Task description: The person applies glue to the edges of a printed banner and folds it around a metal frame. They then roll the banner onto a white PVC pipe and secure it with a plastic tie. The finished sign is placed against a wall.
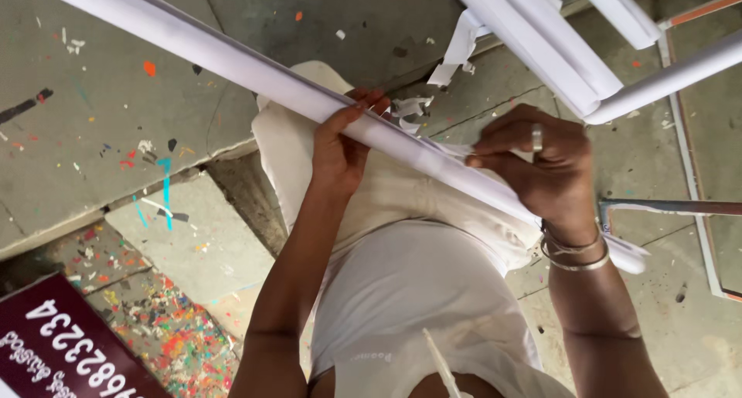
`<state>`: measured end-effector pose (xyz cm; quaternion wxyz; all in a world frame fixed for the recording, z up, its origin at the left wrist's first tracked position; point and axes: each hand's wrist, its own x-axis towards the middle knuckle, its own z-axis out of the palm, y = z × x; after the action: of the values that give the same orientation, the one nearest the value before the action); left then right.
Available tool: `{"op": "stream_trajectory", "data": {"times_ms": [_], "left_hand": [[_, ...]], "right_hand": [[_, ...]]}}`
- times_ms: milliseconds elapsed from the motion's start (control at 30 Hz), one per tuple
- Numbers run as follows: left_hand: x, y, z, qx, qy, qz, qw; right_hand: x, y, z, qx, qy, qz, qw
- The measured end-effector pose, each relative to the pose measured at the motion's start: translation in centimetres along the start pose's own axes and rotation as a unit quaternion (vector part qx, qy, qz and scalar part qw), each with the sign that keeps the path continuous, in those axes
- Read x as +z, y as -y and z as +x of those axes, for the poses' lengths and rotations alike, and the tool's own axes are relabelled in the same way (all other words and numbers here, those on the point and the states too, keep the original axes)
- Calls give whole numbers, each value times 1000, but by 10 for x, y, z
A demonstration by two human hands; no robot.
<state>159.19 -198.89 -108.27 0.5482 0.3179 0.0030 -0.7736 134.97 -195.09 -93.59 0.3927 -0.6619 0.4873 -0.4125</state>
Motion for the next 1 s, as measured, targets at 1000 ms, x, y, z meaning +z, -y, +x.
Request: {"op": "stream_trajectory", "data": {"times_ms": [1000], "left_hand": [[40, 25, 5, 35, 342, 847, 405]], "right_hand": [[24, -1, -100, -91, 32, -70, 993]]}}
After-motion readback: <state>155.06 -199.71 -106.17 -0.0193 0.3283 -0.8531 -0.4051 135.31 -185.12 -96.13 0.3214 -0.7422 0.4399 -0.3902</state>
